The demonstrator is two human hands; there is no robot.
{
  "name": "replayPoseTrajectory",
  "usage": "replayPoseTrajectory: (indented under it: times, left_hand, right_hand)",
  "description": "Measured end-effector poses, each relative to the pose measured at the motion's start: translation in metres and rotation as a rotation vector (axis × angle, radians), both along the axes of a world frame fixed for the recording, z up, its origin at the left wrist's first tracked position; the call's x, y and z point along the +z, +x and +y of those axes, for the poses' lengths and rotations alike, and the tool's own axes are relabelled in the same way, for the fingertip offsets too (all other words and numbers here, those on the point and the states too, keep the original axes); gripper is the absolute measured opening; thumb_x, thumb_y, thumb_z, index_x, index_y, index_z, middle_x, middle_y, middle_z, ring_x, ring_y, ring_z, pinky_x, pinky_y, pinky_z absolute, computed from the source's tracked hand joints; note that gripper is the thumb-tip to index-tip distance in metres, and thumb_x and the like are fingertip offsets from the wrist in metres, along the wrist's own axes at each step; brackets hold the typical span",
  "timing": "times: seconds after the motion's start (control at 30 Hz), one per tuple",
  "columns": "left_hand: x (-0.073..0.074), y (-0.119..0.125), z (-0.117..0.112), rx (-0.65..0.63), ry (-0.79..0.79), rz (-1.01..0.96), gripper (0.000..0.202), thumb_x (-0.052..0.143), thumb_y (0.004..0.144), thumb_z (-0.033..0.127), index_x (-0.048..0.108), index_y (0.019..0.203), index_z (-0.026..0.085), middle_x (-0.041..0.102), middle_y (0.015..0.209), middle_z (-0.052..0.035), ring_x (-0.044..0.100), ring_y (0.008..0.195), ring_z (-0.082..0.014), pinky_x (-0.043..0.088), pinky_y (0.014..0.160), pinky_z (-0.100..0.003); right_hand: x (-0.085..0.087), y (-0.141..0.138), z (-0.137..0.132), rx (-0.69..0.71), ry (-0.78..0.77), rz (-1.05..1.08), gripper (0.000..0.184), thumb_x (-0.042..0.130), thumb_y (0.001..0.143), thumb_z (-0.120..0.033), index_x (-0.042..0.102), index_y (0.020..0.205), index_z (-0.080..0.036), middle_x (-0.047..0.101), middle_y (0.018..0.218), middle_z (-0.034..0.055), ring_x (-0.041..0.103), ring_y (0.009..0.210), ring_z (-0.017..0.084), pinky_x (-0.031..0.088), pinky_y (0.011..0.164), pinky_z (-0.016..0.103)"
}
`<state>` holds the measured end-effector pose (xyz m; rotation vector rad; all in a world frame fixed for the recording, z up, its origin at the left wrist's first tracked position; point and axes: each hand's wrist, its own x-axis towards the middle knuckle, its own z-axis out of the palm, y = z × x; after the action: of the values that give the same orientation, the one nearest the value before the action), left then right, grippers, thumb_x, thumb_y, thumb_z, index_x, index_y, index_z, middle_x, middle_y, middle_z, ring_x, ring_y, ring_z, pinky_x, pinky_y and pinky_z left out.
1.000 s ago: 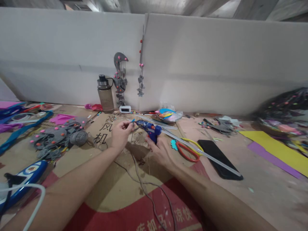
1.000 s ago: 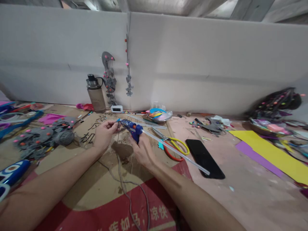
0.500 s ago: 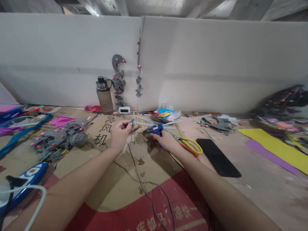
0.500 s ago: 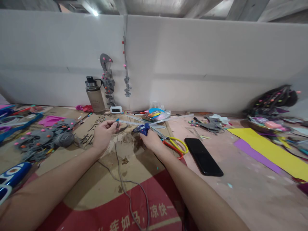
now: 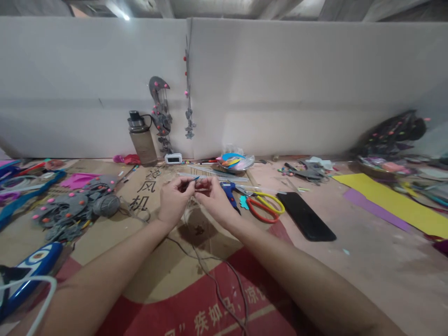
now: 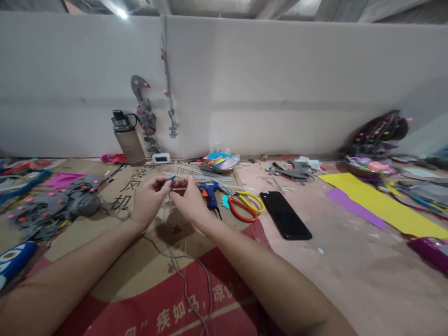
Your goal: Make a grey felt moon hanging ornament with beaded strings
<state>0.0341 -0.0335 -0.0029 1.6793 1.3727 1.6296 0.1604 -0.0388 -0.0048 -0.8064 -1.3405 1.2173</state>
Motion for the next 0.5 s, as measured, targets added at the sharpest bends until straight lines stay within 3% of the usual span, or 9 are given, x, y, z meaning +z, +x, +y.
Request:
replayPoseTrajectory:
  times: [0.13, 0.23, 0.4, 0.5]
  left_hand:
    - [0.002, 0.006, -0.003, -0.08, -0.055, -0.096, 0.02, 0.065, 0.072, 0.031, 0.07, 0.084, 0.016, 0.07, 0.079, -0.0041, 0.062, 0.07, -0.0148, 0.05, 0.069, -0.028]
    - [0.001, 0.01, -0.003, -0.186, -0.162, -0.271, 0.026, 0.068, 0.071, 0.035, 0.068, 0.086, 0.014, 0.068, 0.077, -0.0034, 0.062, 0.066, -0.0137, 0.051, 0.066, -0.028]
    - [-0.003, 0.011, -0.001, -0.21, -0.212, -0.417, 0.028, 0.072, 0.068, 0.036, 0.067, 0.085, 0.014, 0.066, 0.075, -0.0024, 0.06, 0.062, -0.0113, 0.051, 0.061, -0.024]
    - [-0.005, 0.011, -0.001, -0.221, -0.22, -0.44, 0.028, 0.072, 0.068, 0.035, 0.067, 0.085, 0.014, 0.067, 0.076, -0.0029, 0.062, 0.064, -0.012, 0.052, 0.063, -0.026]
  right_hand:
    - [0.007, -0.003, -0.007, 0.083, -0.177, 0.213, 0.03, 0.062, 0.068, -0.022, 0.04, 0.089, -0.024, 0.049, 0.075, -0.0076, 0.045, 0.054, 0.006, 0.045, 0.055, 0.024]
    - [0.008, 0.003, -0.006, 0.118, -0.199, 0.229, 0.024, 0.057, 0.071, -0.024, 0.043, 0.09, -0.024, 0.048, 0.067, -0.0088, 0.039, 0.047, 0.005, 0.037, 0.046, 0.019]
    - [0.0, 0.006, -0.001, 0.036, -0.116, 0.164, 0.013, 0.052, 0.071, -0.02, 0.051, 0.084, -0.02, 0.056, 0.069, -0.0042, 0.053, 0.062, 0.008, 0.043, 0.057, 0.021]
    - [-0.002, 0.007, 0.0, 0.064, -0.175, 0.212, 0.014, 0.049, 0.071, -0.021, 0.05, 0.085, -0.022, 0.052, 0.067, -0.0061, 0.048, 0.052, 0.007, 0.041, 0.052, 0.022]
